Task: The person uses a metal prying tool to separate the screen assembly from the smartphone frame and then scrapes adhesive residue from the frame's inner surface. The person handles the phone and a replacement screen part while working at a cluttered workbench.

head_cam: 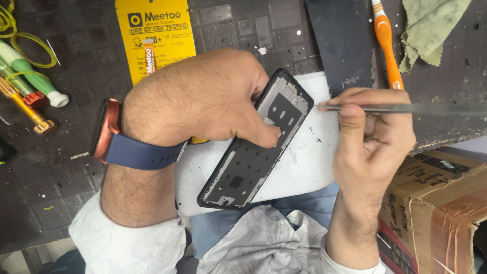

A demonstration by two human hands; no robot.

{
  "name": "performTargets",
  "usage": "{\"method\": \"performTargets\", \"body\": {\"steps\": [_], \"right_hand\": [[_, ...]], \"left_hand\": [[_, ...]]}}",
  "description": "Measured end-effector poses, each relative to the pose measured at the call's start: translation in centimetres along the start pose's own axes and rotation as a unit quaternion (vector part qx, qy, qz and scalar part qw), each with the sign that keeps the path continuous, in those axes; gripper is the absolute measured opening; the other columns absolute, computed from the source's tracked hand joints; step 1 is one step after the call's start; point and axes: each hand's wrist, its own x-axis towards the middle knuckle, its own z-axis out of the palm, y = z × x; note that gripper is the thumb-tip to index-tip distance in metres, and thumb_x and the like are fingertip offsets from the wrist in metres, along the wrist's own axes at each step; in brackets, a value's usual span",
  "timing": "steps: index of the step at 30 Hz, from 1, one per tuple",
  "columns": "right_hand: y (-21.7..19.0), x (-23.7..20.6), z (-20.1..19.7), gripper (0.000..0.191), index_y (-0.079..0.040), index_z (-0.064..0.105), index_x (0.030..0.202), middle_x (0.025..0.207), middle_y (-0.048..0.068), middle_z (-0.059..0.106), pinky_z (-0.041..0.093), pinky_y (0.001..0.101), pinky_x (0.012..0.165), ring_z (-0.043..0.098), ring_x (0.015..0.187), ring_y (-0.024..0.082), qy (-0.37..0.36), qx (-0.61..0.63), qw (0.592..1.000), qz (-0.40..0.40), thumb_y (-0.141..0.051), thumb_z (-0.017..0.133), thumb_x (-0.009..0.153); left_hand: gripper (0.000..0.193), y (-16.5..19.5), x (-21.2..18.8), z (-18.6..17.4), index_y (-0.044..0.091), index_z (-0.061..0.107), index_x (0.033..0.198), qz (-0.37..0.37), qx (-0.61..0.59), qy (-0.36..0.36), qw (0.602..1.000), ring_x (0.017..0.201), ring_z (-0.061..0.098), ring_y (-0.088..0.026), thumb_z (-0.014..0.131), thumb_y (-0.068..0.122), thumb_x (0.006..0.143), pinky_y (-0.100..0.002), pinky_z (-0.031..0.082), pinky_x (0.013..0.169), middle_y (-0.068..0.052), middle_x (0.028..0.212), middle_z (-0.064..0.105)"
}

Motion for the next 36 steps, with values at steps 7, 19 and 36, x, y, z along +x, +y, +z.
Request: {"method": "performTargets", "body": {"steps": [7, 19, 36], "right_hand": [[0.2, 1.4, -0.7, 0.013, 0.004, 0.056, 0.115, 0.102, 0.012, 0.068, 0.058, 0.023, 0.085, 0.07, 0.09, 0.014, -0.062, -0.004, 0.998, 0.031, -0.007, 0.063, 0.117], [0.4, 0.5, -0.1, 0.03, 0.001, 0.056, 0.112, 0.096, 0.007, 0.065, 0.049, 0.0195, 0.074, 0.066, 0.083, 0.009, 0.02, -0.03, 0.999, -0.01, -0.027, 0.051, 0.122], [0.7, 0.7, 0.2, 0.024, 0.005, 0.059, 0.111, 0.096, 0.006, 0.066, 0.055, 0.0189, 0.071, 0.065, 0.079, 0.007, 0.019, -0.048, 0.999, -0.005, -0.018, 0.06, 0.119]], "left_hand": [[0.024, -0.2, 0.2, 0.1, 0.011, 0.078, 0.083, -0.022, 0.007, -0.01, 1.0, 0.047, 0.058, -0.017, 0.085, 0.031, 0.072, -0.034, 0.048, 0.046, -0.008, 0.054, 0.062], [0.027, -0.2, 0.2, 0.0, 0.008, 0.076, 0.08, -0.025, 0.016, -0.007, 1.0, 0.045, 0.056, -0.017, 0.086, 0.032, 0.071, -0.034, 0.047, 0.045, -0.009, 0.054, 0.061], [0.026, 0.0, -0.1, -0.1, 0.009, 0.078, 0.082, 0.004, 0.018, 0.008, 1.0, 0.051, 0.063, -0.017, 0.086, 0.031, 0.07, -0.034, 0.051, 0.05, -0.008, 0.058, 0.066]]}}
